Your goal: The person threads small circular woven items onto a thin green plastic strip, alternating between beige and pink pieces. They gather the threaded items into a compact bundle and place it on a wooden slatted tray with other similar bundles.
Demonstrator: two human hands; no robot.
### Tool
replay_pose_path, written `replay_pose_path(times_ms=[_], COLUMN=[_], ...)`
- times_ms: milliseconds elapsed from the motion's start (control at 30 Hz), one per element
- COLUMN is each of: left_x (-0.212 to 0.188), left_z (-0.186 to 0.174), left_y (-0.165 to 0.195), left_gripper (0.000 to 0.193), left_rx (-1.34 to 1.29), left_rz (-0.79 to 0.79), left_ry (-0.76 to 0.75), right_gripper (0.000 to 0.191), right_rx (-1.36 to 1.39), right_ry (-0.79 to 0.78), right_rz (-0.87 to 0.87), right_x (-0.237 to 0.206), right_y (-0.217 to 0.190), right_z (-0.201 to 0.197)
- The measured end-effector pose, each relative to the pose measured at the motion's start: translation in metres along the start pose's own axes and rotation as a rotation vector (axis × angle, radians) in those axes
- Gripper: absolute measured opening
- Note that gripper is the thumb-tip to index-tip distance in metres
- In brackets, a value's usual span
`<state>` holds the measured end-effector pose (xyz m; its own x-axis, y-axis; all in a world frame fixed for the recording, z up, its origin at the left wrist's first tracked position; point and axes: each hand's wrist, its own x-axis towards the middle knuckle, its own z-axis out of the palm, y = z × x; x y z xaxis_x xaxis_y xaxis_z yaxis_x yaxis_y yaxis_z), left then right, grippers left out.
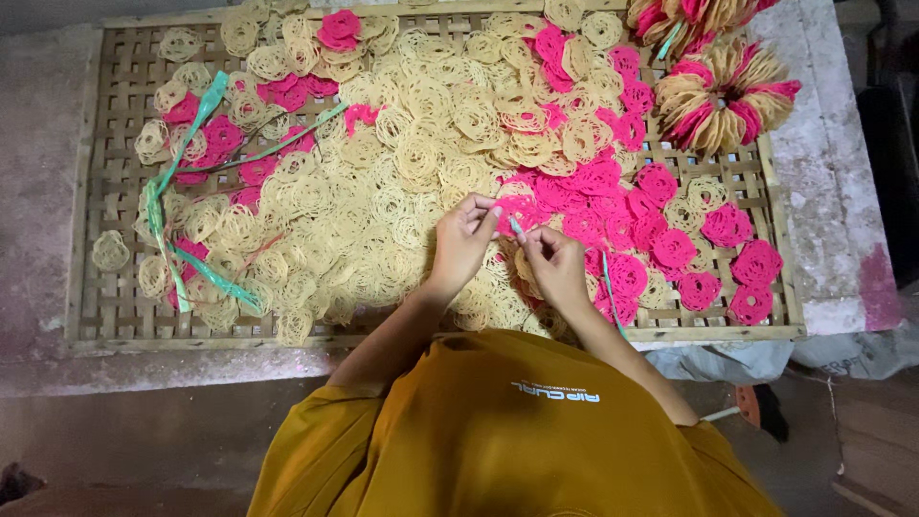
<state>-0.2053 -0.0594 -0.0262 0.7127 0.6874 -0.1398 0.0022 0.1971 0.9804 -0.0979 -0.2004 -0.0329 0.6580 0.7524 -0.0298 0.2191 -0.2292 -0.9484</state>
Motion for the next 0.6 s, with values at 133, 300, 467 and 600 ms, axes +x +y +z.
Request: replay_pose_path(times_ms=[133, 300, 467, 600], left_x=[-0.007, -0.01, -0.014, -0.021], left_z=[0.006, 0.006, 0.009, 0.007], left_y=[0.012, 0.019, 0.011, 0.002], left_gripper=[0.009, 0.008, 0.005, 0.017], left_rx=[0.045, 0.021, -0.056, -0.03], left_rz=[0.031, 0.028, 0.013, 0.081], left_ry=[-0.003, 0.005, -0.082, -0.175], right_gripper=[0.023, 0.025, 0.021, 0.019], right_rx=[-0.001, -0.036, 0.004, -0.032], right_ry=[0.026, 0.06, 0.062, 0.068], right_rz=[-0.039, -0.063, -0.093, -0.108], right_x=[0.001, -0.001, -0.002, -0.003], right_y=[-0.001, 0.0, -0.002, -0.007], right_z=[0.0, 0.0, 0.0, -0.001])
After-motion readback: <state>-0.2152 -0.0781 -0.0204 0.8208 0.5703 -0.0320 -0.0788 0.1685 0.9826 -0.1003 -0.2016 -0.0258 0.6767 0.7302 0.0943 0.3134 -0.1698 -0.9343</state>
